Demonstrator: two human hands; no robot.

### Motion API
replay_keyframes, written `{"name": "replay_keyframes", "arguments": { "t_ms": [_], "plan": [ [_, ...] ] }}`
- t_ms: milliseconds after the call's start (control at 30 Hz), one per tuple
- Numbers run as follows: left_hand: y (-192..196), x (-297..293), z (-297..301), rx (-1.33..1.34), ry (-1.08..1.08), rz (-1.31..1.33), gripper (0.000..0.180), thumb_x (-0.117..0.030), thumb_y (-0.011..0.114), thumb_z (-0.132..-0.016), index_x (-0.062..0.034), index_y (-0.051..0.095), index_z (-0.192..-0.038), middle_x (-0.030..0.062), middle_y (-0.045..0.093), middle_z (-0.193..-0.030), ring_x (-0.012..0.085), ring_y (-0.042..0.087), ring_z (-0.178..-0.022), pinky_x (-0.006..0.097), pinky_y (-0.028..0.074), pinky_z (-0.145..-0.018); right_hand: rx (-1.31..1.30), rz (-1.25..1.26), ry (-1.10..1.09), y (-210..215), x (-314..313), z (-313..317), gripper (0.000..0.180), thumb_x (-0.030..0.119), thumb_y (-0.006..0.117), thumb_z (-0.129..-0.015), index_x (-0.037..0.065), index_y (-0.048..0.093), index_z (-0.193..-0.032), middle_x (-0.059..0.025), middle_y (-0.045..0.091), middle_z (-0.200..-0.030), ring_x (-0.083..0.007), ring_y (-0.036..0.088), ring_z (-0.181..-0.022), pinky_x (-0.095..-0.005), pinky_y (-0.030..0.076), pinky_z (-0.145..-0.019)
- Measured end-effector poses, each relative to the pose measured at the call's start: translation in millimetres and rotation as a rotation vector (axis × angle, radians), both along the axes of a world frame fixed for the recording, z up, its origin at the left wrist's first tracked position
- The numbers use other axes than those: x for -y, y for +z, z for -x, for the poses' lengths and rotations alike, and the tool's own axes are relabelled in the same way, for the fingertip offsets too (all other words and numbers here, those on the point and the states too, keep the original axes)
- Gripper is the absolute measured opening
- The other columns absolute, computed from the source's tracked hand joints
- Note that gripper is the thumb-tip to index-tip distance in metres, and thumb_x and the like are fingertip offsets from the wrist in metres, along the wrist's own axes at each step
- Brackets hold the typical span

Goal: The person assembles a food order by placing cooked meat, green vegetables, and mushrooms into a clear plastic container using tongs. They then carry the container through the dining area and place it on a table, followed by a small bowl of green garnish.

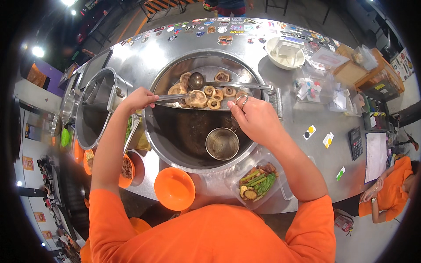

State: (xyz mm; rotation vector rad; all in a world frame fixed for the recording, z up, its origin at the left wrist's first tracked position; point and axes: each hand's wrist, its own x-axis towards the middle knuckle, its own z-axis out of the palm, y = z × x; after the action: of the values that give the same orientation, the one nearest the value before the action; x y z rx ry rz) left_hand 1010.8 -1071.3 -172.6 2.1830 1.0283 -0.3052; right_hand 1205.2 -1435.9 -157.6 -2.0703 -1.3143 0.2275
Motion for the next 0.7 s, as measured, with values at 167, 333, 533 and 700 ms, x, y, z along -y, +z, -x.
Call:
{"name": "replay_keyframes", "arguments": {
  "t_ms": [167, 333, 533, 700],
  "plan": [
    [30.0, 12.2, -1.6, 0.092, 0.020, 0.075, 0.026, -0.024, 0.066, -0.091, 0.0006, 0.073, -0.089, 0.0016, 0.065, -0.068, 0.0085, 0.047, -0.055, 0.025, 0.038, -0.051, -0.017, -0.033, -0.012, -0.3, 1.4, -3.0, 0.030, 0.025, 0.057, -0.100, -0.001, 0.069, -0.096, -0.0119, 0.065, -0.071, -0.0177, 0.065, -0.055, -0.0308, 0.049, -0.054],
    [33.7, 40.3, -22.6, 0.138, -0.175, -0.051, 0.027, -0.025, 0.066, -0.090, 0.0004, 0.074, -0.094, 0.0026, 0.065, -0.069, 0.0099, 0.051, -0.058, 0.028, 0.041, -0.053, -0.017, -0.047, -0.026, 2.9, -1.9, -3.1, 0.029, 0.026, 0.057, -0.099, 0.000, 0.067, -0.091, -0.0139, 0.064, -0.070, -0.0242, 0.063, -0.059, -0.0358, 0.048, -0.057],
    [64.3, 36.5, -4.8, -0.229, -0.302, -0.439, 0.037, -0.035, 0.068, -0.087, 0.0021, 0.074, -0.090, 0.0192, 0.070, -0.081, 0.0287, 0.069, -0.077, 0.040, 0.053, -0.072, -0.021, -0.116, -0.031, -3.4, 4.1, -3.4, 0.034, 0.027, 0.056, -0.098, 0.002, 0.063, -0.076, -0.0183, 0.062, -0.071, -0.0382, 0.061, -0.068, -0.0464, 0.048, -0.063],
    [-2.8, 73.1, -16.6, -0.165, -0.329, -0.616, 0.042, -0.037, 0.069, -0.087, 0.0049, 0.071, -0.083, 0.0260, 0.069, -0.092, 0.0425, 0.066, -0.091, 0.048, 0.053, -0.082, -0.004, -0.100, -0.016, -2.0, 0.4, -4.1, 0.037, 0.028, 0.055, -0.099, 0.001, 0.062, -0.074, -0.0190, 0.061, -0.070, -0.0385, 0.062, -0.069, -0.0468, 0.048, -0.064]
  ]
}}
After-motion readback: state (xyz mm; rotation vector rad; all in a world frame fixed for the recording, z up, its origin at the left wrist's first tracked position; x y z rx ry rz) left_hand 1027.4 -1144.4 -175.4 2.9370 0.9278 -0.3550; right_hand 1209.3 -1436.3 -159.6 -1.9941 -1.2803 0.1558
